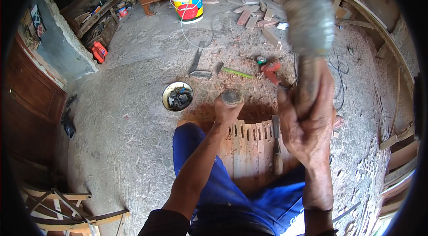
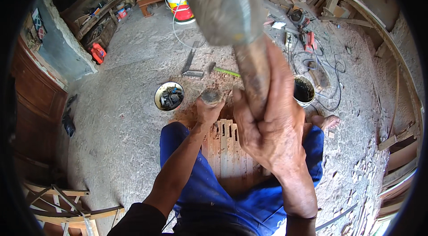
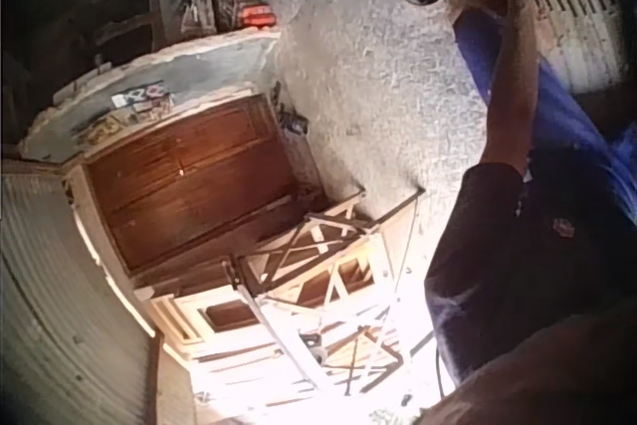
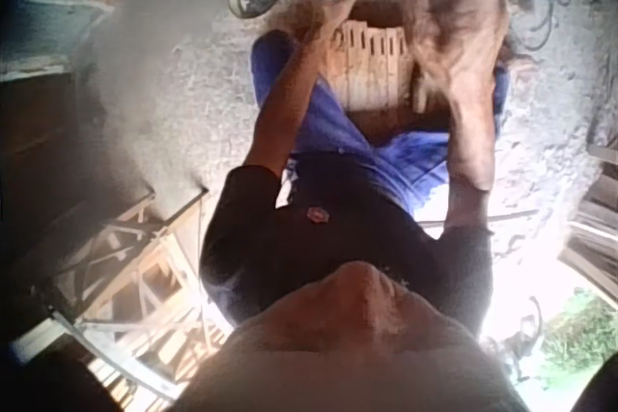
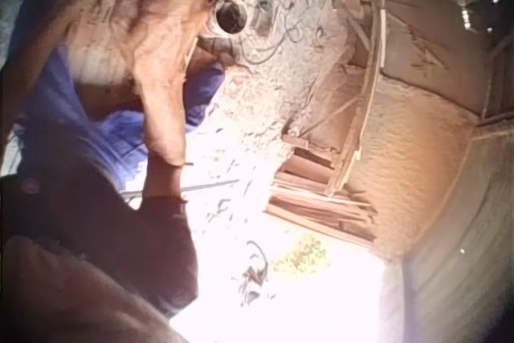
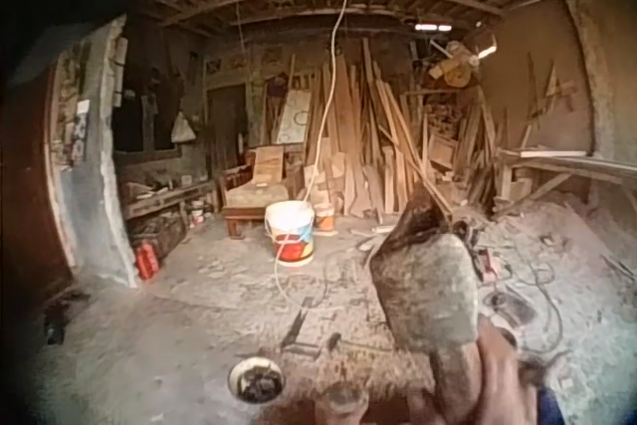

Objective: The person uses a chisel and a hammer to carve mortise holes into a series of wooden pieces aligned on the floor.

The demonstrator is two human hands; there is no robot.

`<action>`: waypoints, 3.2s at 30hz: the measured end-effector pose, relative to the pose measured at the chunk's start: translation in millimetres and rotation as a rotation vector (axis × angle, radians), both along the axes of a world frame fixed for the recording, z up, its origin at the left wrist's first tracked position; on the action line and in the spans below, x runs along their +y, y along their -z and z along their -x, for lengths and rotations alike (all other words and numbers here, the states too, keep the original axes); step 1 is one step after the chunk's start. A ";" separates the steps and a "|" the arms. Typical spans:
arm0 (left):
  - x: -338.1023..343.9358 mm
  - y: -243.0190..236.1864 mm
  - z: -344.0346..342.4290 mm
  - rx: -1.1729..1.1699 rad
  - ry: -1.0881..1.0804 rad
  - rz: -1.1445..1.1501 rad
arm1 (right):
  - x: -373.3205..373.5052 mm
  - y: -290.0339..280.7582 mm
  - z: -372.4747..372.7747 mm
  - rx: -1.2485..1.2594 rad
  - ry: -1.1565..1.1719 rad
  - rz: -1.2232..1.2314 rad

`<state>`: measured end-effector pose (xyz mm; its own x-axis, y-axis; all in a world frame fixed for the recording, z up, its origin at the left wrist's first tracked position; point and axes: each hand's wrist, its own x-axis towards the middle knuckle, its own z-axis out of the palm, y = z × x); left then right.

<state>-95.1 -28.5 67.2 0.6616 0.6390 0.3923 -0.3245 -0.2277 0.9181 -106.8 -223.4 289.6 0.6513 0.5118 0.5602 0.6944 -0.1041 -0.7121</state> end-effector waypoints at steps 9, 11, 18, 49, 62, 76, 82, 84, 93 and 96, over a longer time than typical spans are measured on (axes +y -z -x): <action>-10.3 17.4 -9.5 -0.251 0.180 0.172 | -6.9 64.1 -4.1 -0.063 -0.081 0.725; -3.8 10.1 -21.5 -0.225 0.202 0.367 | -11.7 52.0 -4.0 -0.084 -0.083 0.618; 4.7 -2.9 -21.3 -0.024 -0.027 -0.055 | -8.1 -64.9 -15.2 -0.233 0.012 -0.105; -16.5 28.7 -10.6 -0.104 0.082 0.017 | -16.9 62.5 3.1 -0.120 -0.084 0.727; 7.7 21.7 -8.2 0.226 0.013 -0.070 | 10.9 28.2 -19.1 -0.216 0.039 0.977; -44.6 34.7 42.8 0.058 -0.101 -0.094 | -20.2 -12.5 -8.1 -0.172 0.108 0.143; 33.9 38.5 -74.1 0.236 -0.281 -0.088 | -53.3 68.2 -0.9 0.299 0.110 0.197; 77.3 56.4 -114.6 0.578 -0.092 0.556 | -85.8 132.7 -3.9 1.152 -0.073 0.042; 107.7 117.6 -147.5 0.828 0.162 0.721 | -89.5 207.1 42.3 1.103 -0.081 0.388; 113.1 86.0 -131.2 0.608 0.615 0.970 | -96.5 212.8 48.4 1.104 -0.084 0.570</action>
<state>36.0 84.6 -18.8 0.8535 0.0212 -0.5207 0.3865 0.6445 0.6597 -155.2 -319.8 76.8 0.5858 0.5647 -0.5814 -0.2269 -0.5744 -0.7865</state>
